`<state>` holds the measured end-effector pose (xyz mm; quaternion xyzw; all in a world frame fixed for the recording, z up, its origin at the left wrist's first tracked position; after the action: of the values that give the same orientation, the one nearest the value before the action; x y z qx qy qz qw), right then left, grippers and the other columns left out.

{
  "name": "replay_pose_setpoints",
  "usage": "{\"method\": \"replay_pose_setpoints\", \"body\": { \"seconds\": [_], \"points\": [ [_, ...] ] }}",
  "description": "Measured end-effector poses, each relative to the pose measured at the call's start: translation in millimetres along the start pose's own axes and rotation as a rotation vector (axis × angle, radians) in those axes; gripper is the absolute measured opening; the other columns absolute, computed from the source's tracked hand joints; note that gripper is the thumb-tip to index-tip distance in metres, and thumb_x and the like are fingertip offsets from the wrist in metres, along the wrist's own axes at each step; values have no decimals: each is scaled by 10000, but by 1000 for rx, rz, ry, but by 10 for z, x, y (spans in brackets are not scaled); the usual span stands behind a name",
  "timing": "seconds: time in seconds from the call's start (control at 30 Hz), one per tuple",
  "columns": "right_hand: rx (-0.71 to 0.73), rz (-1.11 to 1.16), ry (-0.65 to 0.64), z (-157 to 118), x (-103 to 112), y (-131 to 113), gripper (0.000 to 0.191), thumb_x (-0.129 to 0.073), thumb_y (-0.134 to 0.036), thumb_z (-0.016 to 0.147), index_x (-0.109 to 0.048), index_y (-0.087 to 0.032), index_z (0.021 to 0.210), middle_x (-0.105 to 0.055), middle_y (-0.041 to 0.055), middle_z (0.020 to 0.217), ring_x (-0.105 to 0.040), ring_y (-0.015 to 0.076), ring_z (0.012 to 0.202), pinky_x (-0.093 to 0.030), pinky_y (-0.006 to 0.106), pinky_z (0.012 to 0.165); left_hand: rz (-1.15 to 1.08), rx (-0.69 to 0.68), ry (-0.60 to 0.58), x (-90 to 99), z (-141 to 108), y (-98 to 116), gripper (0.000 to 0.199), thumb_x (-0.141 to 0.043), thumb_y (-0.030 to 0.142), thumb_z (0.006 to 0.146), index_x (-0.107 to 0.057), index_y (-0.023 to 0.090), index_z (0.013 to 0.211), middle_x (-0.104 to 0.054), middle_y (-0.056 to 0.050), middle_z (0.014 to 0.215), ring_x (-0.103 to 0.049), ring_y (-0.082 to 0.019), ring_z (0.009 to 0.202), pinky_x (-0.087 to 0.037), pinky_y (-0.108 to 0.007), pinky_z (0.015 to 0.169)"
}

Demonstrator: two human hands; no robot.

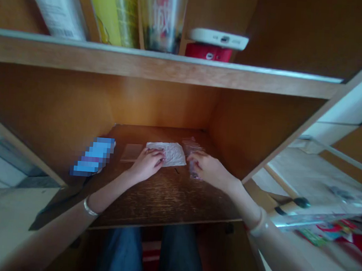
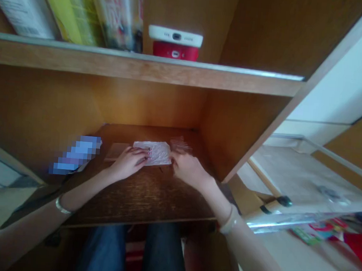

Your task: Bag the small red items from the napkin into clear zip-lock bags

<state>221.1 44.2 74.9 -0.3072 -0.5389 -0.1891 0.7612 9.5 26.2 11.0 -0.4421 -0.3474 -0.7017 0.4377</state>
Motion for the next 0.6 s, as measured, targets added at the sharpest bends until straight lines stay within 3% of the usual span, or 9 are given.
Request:
{"method": "replay_pose_setpoints", "body": {
  "seconds": [0.1,0.2,0.4,0.5,0.6],
  "points": [
    [-156,18,20,212,-234,582,310,-464,-45,786,-644,-177,1001,-671,92,978,-623,208,854,-460,295,699,104,-76,41,-54,2,4,312,-388,245,947,-610,176,1155,-539,-106,1337,-491,-246,1235,-339,-449,1032],
    [-155,99,-30,271,-383,858,245,-517,-108,787,-661,-206,959,-685,65,879,-621,203,791,-468,296,667,183,-141,60,-79,-35,20,357,-394,228,937,-542,160,1255,-375,-117,1466,-416,-264,1303,-327,-442,1061],
    [-247,137,-158,349,-385,960,175,-531,-88,749,-676,-152,823,-682,68,793,-599,165,721,-437,258,636,214,-176,60,-80,-73,36,388,-413,228,929,-507,145,1296,-355,-123,1476,-414,-267,1303,-340,-434,1068],
    [-227,201,-238,375,-241,911,112,-566,-119,737,-674,-148,726,-674,55,749,-586,152,690,-423,256,633,225,-178,63,-76,-80,39,389,-404,241,935,-501,155,1302,-369,-118,1468,-419,-258,1301,-351,-432,1059],
    [-220,422,-340,351,-46,805,113,-596,-236,756,-673,-154,752,-628,15,647,-520,106,563,-373,229,532,240,-195,93,-43,-88,73,400,-378,259,949,-484,154,1320,-369,-110,1470,-412,-248,1307,-324,-424,1079]
  ]
}}
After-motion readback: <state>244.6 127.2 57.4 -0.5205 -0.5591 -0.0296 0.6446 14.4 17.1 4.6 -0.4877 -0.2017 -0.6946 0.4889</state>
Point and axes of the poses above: each hand's wrist, its own z-axis towards the middle knuckle, its own x-axis out of the back of the hand, y = z × x, the point moved 3 cm from there along z, towards the middle knuckle
